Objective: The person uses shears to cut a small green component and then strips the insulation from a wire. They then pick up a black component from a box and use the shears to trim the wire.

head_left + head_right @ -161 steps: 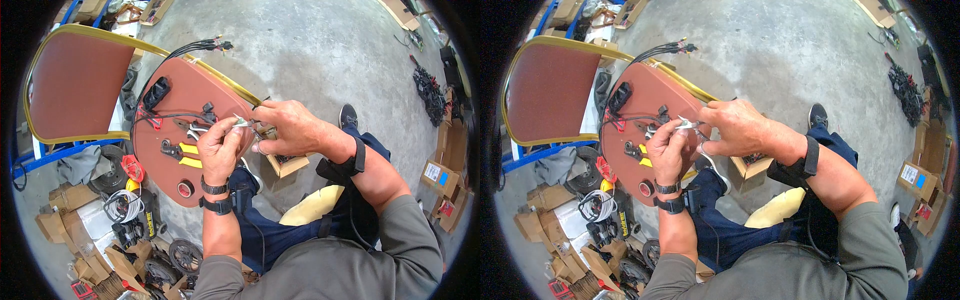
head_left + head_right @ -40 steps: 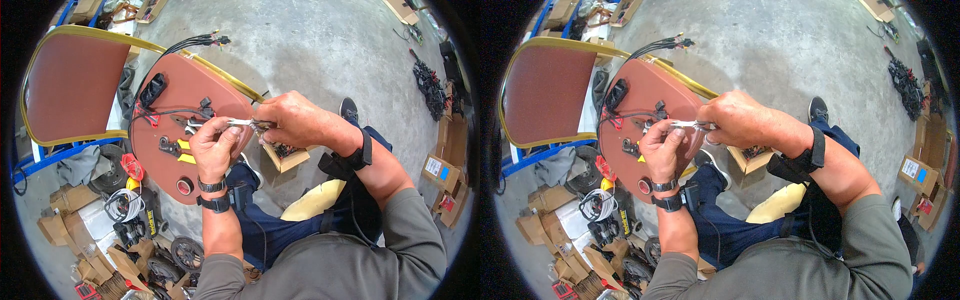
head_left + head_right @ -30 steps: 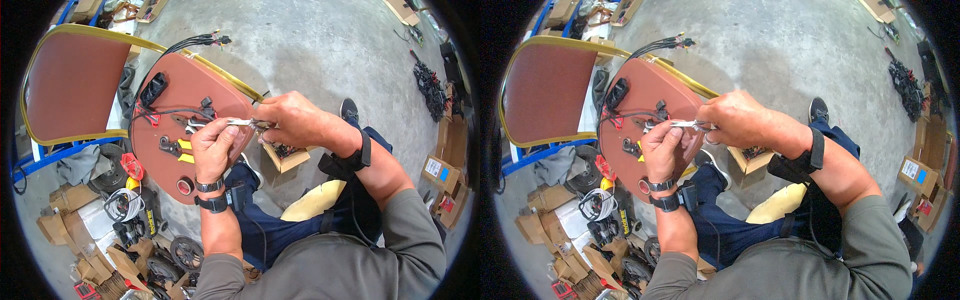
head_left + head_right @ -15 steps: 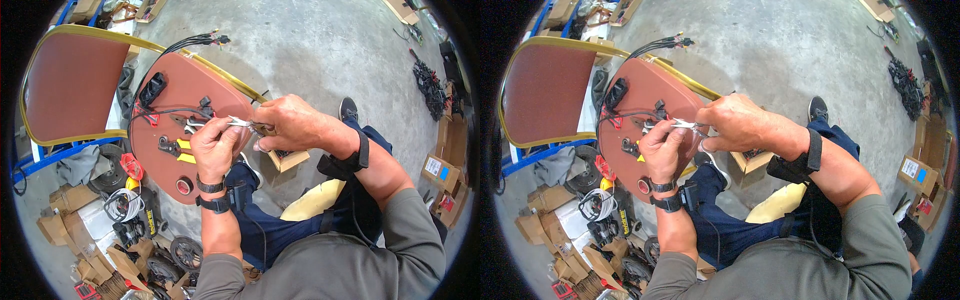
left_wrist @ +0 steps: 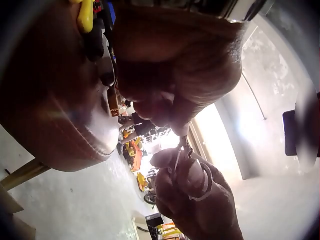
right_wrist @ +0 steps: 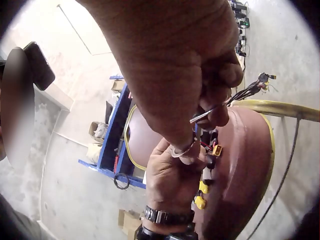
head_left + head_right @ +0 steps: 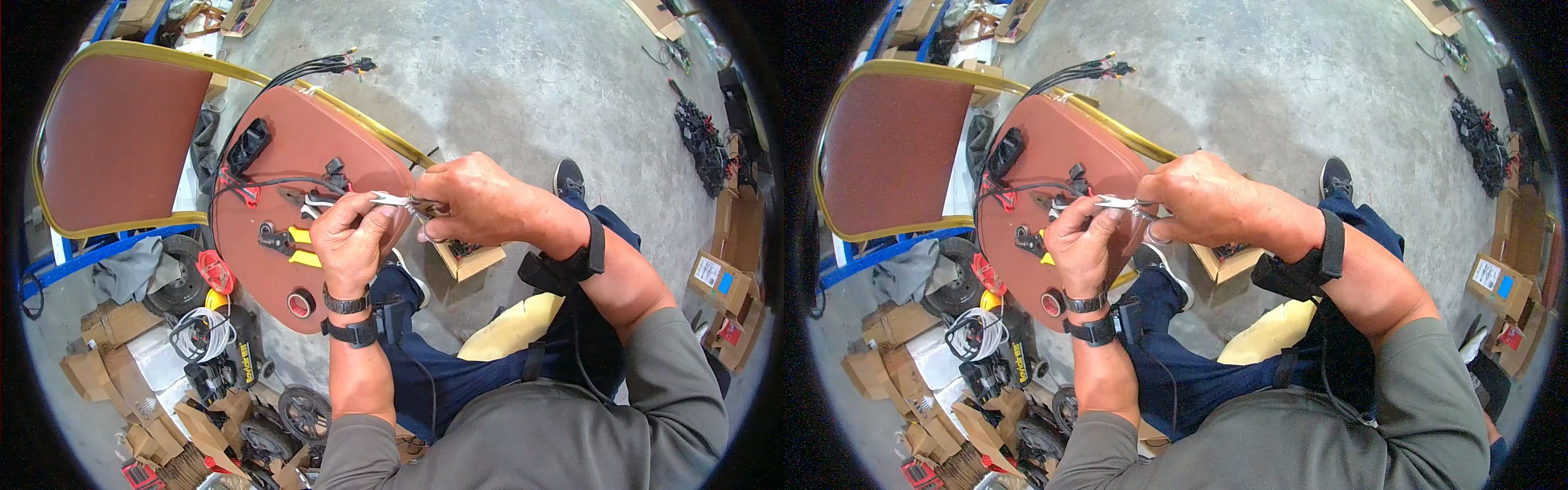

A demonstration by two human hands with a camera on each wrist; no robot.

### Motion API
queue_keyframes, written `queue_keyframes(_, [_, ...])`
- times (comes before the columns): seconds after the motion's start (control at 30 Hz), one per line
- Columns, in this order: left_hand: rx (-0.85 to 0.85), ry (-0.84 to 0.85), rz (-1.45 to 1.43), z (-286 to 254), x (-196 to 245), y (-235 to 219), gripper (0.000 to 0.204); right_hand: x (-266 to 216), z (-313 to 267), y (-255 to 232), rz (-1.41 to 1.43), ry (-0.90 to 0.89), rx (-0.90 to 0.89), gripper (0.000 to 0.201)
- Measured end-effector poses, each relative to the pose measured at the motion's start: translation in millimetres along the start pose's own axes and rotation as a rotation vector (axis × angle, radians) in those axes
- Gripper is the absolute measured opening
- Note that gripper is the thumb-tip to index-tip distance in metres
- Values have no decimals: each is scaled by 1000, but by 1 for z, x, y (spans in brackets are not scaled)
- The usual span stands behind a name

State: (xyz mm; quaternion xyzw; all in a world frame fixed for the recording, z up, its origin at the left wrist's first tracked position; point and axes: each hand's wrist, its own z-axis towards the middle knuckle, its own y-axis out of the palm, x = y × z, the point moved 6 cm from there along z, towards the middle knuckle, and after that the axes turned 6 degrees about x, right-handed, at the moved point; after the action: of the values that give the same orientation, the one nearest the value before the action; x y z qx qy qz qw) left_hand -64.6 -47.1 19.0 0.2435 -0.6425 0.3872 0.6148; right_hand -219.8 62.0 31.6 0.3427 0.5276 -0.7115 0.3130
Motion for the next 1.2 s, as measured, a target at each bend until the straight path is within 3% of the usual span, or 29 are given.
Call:
queue_keyframes(0.23, [-49,-75,-19,1,0,0,16,0,2,-2,-5,44,-45,19])
queue_keyframes(0.57, [-103,-201,-136,1,-11,-2,16,4,2,0,-10,59,-34,22])
queue_keyframes(0.77, [-68,51,44,5,8,0,18,1,2,1,-12,64,-62,27])
queue_keyframes(1.03, [-57,99,40,4,8,2,18,2,-1,5,7,-5,14,37])
queue_keyframes(1.2, [-41,126,71,4,9,1,17,1,0,4,-14,23,-9,31])
